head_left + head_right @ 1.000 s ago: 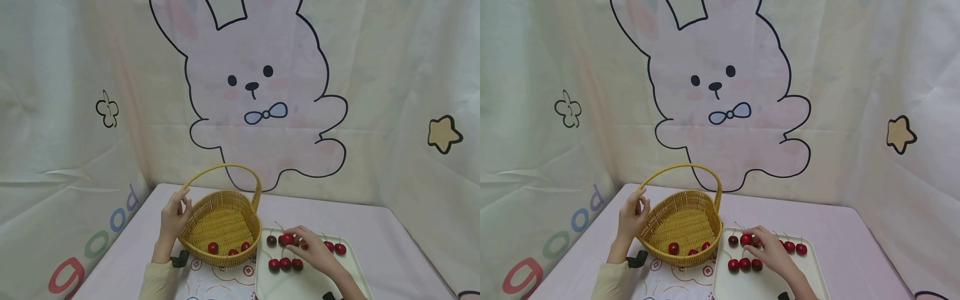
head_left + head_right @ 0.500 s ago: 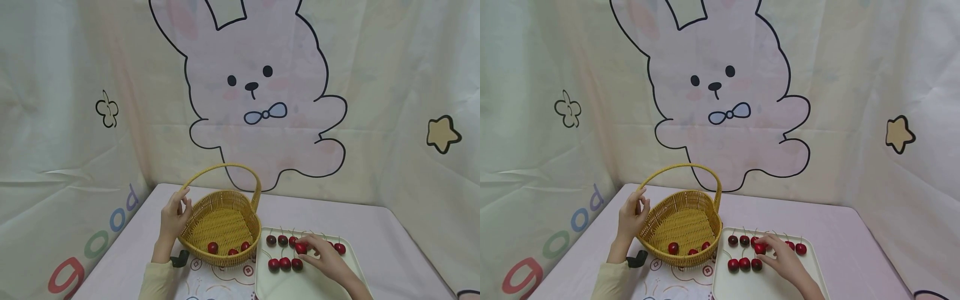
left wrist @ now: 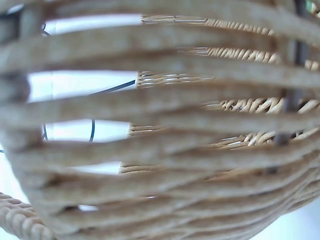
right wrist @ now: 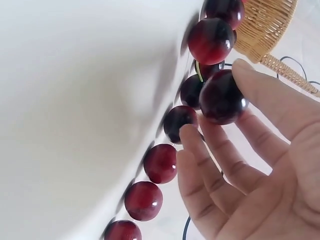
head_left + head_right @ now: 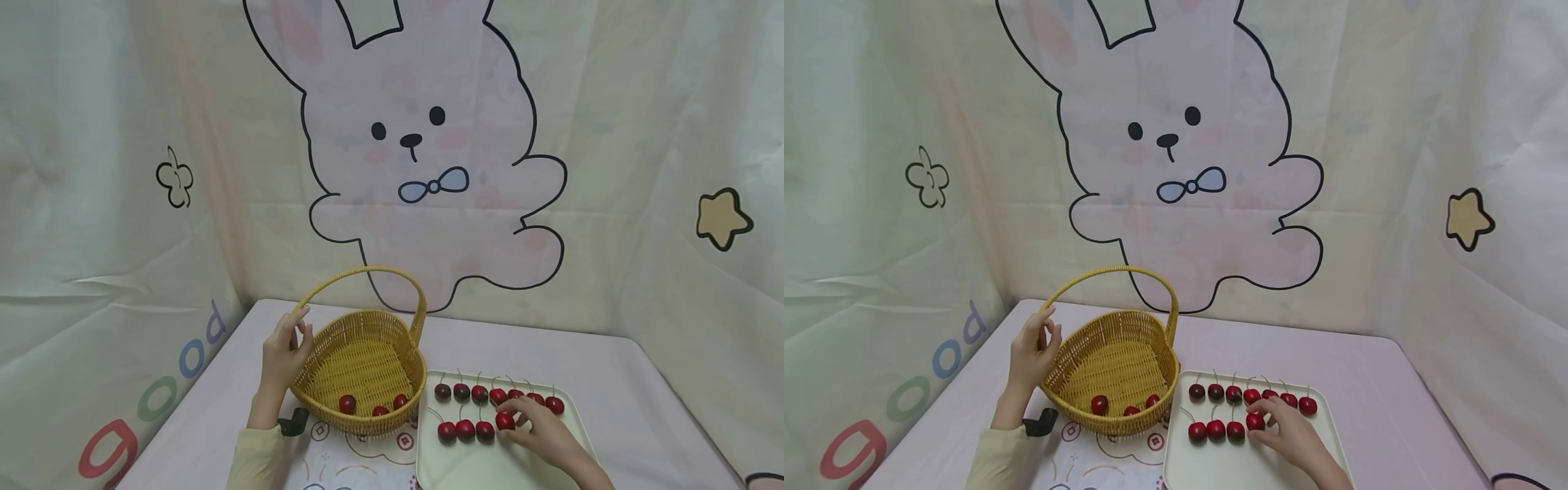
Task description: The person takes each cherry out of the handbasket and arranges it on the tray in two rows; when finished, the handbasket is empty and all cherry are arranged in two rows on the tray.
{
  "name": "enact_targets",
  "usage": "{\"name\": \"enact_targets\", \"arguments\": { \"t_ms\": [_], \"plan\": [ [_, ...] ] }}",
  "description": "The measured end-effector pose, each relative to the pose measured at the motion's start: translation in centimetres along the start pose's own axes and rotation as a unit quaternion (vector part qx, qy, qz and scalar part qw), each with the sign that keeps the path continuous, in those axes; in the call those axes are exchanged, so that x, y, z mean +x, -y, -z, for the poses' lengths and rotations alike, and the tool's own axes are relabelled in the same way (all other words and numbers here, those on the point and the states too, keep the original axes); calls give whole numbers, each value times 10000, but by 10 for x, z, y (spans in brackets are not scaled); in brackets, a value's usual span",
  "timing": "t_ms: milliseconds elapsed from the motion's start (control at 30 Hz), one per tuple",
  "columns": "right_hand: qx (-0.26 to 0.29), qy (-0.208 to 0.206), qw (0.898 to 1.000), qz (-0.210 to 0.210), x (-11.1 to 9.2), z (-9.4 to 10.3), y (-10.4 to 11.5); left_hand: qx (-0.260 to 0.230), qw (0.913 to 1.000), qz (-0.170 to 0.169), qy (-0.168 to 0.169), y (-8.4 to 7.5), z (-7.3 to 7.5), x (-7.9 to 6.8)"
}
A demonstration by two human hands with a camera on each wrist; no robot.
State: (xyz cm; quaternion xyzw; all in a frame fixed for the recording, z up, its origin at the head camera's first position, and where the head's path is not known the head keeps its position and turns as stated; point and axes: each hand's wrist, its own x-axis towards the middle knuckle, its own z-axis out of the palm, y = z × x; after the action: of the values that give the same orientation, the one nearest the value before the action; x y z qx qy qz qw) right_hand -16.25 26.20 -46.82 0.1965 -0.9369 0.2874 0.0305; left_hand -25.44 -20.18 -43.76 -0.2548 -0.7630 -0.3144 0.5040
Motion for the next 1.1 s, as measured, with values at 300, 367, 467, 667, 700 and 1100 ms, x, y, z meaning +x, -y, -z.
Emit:
{"name": "enact_targets", "arguments": {
  "t_ms": [300, 367, 467, 667, 700, 1100],
  "plan": [
    [546, 556, 9969, 70, 1, -1, -7, 11, 10000, 4, -6, -2, 0, 1],
    [645, 643, 9958, 96, 0, 0, -7, -15, 10000, -6, -18, -2, 1, 2],
    [766, 751, 9942, 116, 0, 0, -7, -37, 10000, -15, -23, -2, 1, 2],
    [778, 788, 9938, 100, 1, -1, -7, -34, 10000, -19, -31, -2, 1, 2],
    [772, 793, 9938, 94, 1, -1, -7, -30, 10000, -21, -30, -2, 1, 1],
    [403, 608, 9973, 9, 3, 1, -2, -18, 10000, -28, -26, -2, 1, 2]
  ]
}}
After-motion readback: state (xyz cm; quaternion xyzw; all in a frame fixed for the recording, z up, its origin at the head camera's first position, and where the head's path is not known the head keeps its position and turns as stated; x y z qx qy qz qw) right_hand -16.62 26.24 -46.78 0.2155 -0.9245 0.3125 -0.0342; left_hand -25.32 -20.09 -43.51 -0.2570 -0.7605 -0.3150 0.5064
